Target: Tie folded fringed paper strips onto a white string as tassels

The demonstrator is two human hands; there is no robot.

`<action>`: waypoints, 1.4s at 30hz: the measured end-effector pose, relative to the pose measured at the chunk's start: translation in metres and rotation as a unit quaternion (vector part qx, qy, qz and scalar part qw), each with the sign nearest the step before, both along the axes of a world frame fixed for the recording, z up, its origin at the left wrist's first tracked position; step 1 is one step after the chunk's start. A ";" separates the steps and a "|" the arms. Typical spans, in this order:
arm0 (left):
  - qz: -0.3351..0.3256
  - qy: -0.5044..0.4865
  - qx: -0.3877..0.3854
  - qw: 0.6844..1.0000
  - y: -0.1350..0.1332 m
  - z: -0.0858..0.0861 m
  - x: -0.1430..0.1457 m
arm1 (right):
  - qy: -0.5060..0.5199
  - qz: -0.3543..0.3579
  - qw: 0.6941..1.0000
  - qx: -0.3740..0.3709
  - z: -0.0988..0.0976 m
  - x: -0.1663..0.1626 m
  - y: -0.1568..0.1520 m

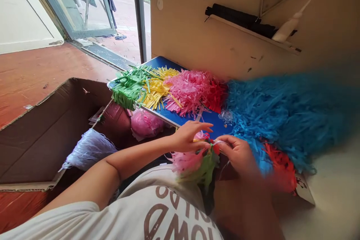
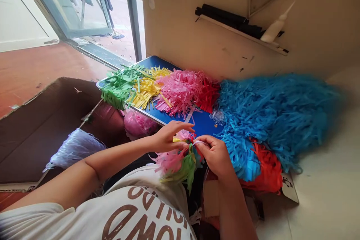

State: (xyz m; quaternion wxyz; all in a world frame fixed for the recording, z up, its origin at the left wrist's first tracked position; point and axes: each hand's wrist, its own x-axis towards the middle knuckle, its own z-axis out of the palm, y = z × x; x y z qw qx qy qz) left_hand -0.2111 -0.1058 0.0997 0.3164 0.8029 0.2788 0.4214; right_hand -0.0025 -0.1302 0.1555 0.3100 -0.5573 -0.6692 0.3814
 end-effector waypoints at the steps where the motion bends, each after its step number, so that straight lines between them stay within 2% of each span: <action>1: -0.030 -0.026 0.002 0.999 0.007 0.002 0.002 | -0.006 0.003 1.000 0.001 0.004 0.000 0.001; 3: -0.107 -0.068 -0.028 0.992 0.020 0.005 0.009 | -0.022 -0.002 1.000 0.013 0.013 -0.001 0.000; 5: -0.156 -0.078 -0.062 0.983 0.029 0.006 0.017 | -0.038 -0.004 0.999 0.032 0.021 -0.003 -0.002; 10: -0.188 -0.057 -0.037 0.980 0.029 0.006 0.031 | -0.048 -0.009 0.997 0.055 0.027 -0.001 -0.005; 15: -0.297 -0.039 -0.189 0.935 0.021 0.009 0.026 | 0.006 -0.020 0.999 0.038 0.012 0.016 0.002; 17: -0.280 -0.044 -0.240 0.928 0.021 0.008 0.025 | 0.045 -0.045 0.997 0.036 -0.001 0.023 0.003; 20: -0.182 -0.097 -0.272 0.940 0.023 0.006 0.028 | 0.142 -0.060 0.988 0.013 -0.030 0.022 0.004; 24: -0.049 -0.139 -0.237 0.960 0.022 0.011 0.040 | 0.207 0.042 0.977 -0.007 -0.072 -0.009 0.000; 26: -0.002 -0.100 -0.226 0.969 0.020 0.015 0.044 | 0.223 0.054 0.973 -0.014 -0.087 -0.027 -0.001; 29: 0.045 -0.009 -0.217 0.975 0.019 0.016 0.043 | 0.258 0.006 0.966 -0.014 -0.100 -0.044 -0.002; 32: 0.021 -0.005 -0.282 0.959 0.018 0.003 0.036 | 0.332 -0.049 0.942 -0.026 -0.105 -0.045 0.000; 34: -0.013 -0.054 -0.358 0.932 0.015 -0.012 0.030 | 0.382 -0.091 0.919 -0.037 -0.106 -0.043 0.002; 37: -0.062 -0.163 -0.441 0.880 0.007 -0.035 0.025 | 0.411 -0.136 0.900 -0.046 -0.109 -0.045 0.004; 40: -0.117 -0.226 -0.483 0.838 -0.001 -0.050 0.024 | 0.384 -0.162 0.907 -0.057 -0.110 -0.051 0.006; 42: -0.129 -0.219 -0.499 0.829 -0.002 -0.056 0.024 | 0.338 -0.167 0.924 -0.064 -0.108 -0.054 0.008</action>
